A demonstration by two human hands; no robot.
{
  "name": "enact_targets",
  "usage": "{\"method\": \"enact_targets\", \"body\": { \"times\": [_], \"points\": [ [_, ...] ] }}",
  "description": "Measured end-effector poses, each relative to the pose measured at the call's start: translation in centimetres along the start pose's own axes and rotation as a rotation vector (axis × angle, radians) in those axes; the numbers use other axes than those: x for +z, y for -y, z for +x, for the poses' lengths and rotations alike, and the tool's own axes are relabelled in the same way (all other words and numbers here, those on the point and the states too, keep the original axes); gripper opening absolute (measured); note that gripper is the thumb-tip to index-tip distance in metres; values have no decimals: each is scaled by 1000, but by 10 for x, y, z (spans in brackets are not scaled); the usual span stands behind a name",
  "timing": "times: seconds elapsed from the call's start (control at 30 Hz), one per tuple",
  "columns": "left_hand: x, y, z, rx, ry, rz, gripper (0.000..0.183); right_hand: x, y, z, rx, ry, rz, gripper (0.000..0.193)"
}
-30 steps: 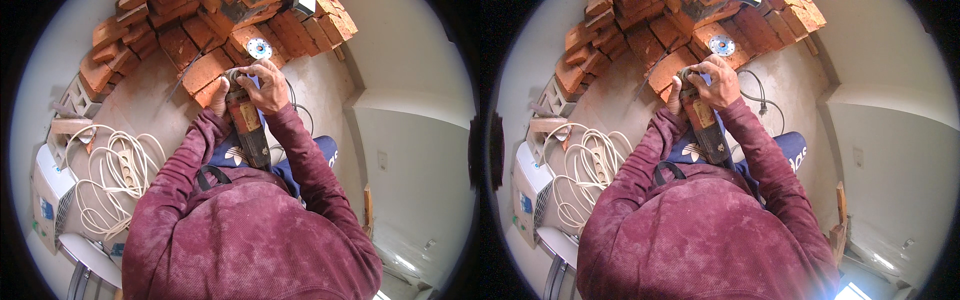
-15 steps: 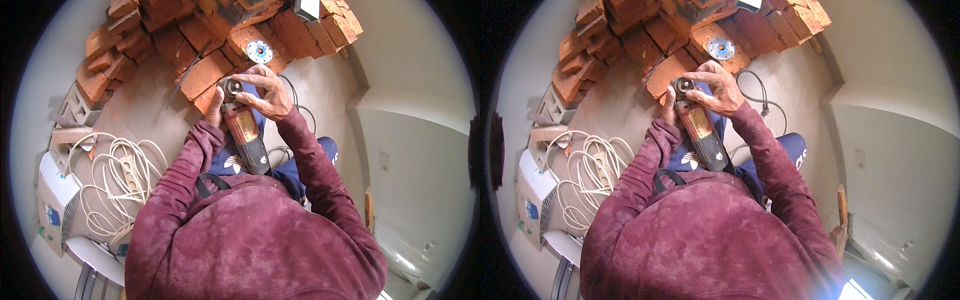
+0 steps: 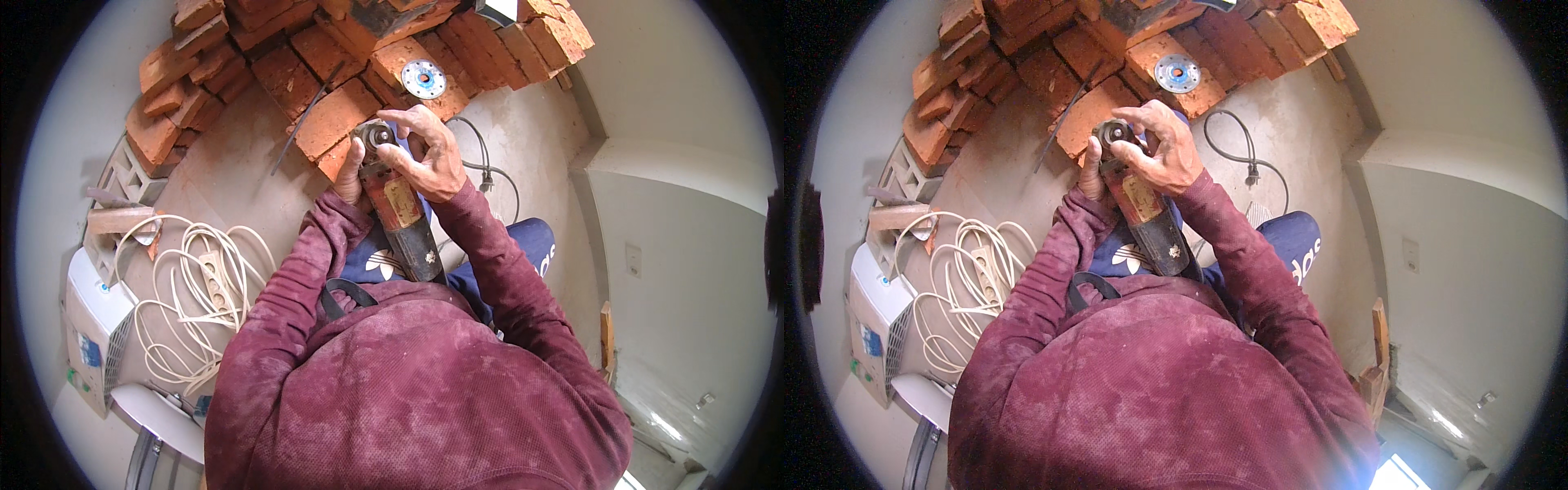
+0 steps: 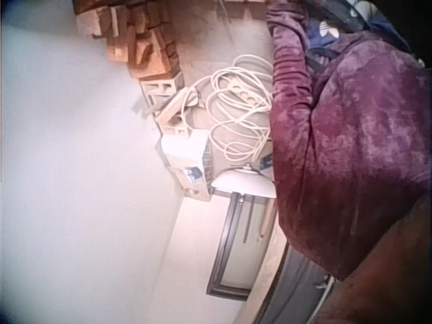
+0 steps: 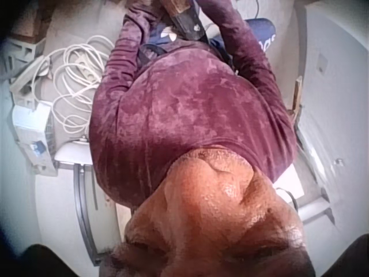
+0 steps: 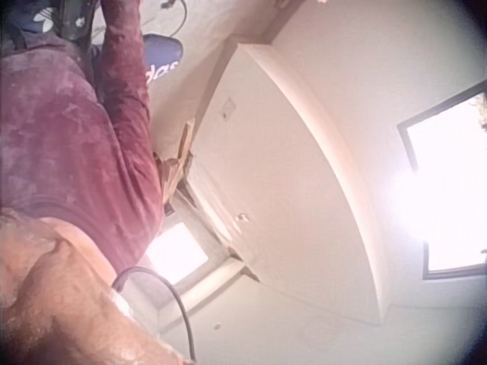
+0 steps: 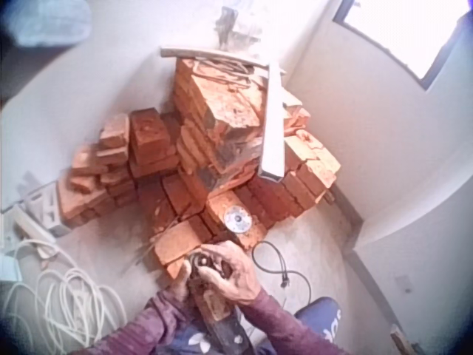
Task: The person walks through a construction site carrying a metal strip, then sits on the floor to assemble an angle grinder. They attach a cutting disc and plug in the tool. Finally, they use the angle grinder to cut the metal strip while holding it with their other hand.
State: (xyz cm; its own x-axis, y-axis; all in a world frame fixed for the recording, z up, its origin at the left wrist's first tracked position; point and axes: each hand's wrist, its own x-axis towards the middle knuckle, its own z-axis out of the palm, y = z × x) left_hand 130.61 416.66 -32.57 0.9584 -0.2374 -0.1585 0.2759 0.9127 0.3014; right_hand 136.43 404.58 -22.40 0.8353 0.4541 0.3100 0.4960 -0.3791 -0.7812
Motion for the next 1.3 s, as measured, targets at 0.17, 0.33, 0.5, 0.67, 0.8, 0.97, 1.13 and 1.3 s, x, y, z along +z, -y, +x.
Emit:
{"method": "enact_targets", "body": {
  "times": [0.17, 0.33, 0.5, 0.67, 0.8, 0.97, 1.13, 1.3],
  "points": [
    [10, -1, 1, 36, -85, -10, 61, 1, -2, -3, 24, 69, 40, 30],
    [15, -4, -5, 28, -186, 34, 62, 1, 0, 0, 85, 104, 60, 27],
    [7, -7, -1, -64, -95, 11, 68, -18, -67, 14, 261, -81, -65, 31],
    [3, -3, 0, -68, -108, -65, 68, -14, -128, 33, 411, 113, -769, 51],
    [-1, 0, -2, -66, -109, -25, 70, -7, -144, 33, 373, 117, -890, 49],
    [3, -1, -6, -69, -95, -47, 72, -11, -136, 22, 217, -61, -821, 25],
    [18, 3, 0, -72, -96, -57, 71, -73, -102, -4, 338, -328, -138, 19],
    [45, 30, 18, -113, -82, -21, 73, -136, 4, -57, 657, -314, 776, 18]
  ]
}}
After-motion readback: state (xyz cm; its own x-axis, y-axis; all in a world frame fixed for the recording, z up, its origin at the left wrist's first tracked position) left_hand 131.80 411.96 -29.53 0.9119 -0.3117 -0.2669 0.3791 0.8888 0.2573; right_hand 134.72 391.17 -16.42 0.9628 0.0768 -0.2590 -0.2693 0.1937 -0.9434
